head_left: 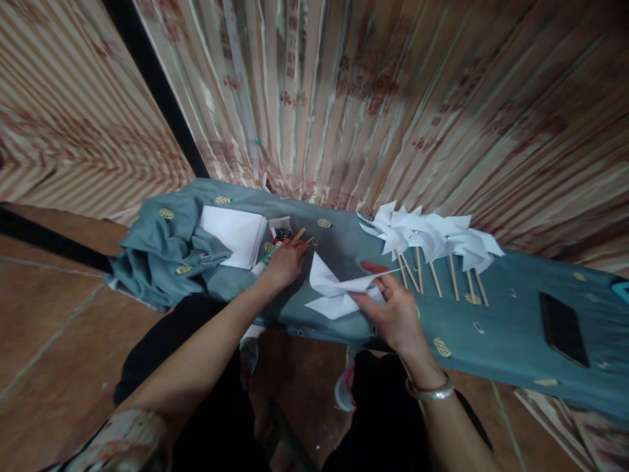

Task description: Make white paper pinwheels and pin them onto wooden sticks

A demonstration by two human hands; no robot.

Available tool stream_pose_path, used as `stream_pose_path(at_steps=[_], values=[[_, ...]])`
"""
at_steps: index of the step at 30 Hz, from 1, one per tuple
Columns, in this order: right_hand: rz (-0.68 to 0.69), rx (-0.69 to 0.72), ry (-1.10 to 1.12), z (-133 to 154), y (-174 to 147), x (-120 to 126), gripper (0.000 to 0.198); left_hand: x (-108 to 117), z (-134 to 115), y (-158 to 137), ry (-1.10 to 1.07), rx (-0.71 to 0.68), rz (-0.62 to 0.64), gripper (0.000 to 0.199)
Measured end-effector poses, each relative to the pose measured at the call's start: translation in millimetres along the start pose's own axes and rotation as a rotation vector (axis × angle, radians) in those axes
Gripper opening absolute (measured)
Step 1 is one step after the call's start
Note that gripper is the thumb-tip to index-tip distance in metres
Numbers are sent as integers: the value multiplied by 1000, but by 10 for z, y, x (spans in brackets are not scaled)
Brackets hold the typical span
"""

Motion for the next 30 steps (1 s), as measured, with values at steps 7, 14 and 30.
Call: stream_pose_path(at_steps=[7, 14, 30], values=[[-10, 97, -198, 100, -114, 13, 44, -148, 53, 158, -98, 61, -36, 40], [-119, 203, -204, 162, -227, 254, 43, -71, -540, 34, -821, 112, -102, 18], [-355, 330, -214, 481, -323, 410, 46, 167, -1375, -59, -1568, 365, 41, 37]])
Point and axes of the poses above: each hand's wrist, its own y-axis towards the middle knuckle, its own x-axis out of the back of the hand, z = x × y, the point moved 1 cm from there along y, towards the middle knuckle, and after that the axes turned 12 degrees about -y, right-handed, at the moved point
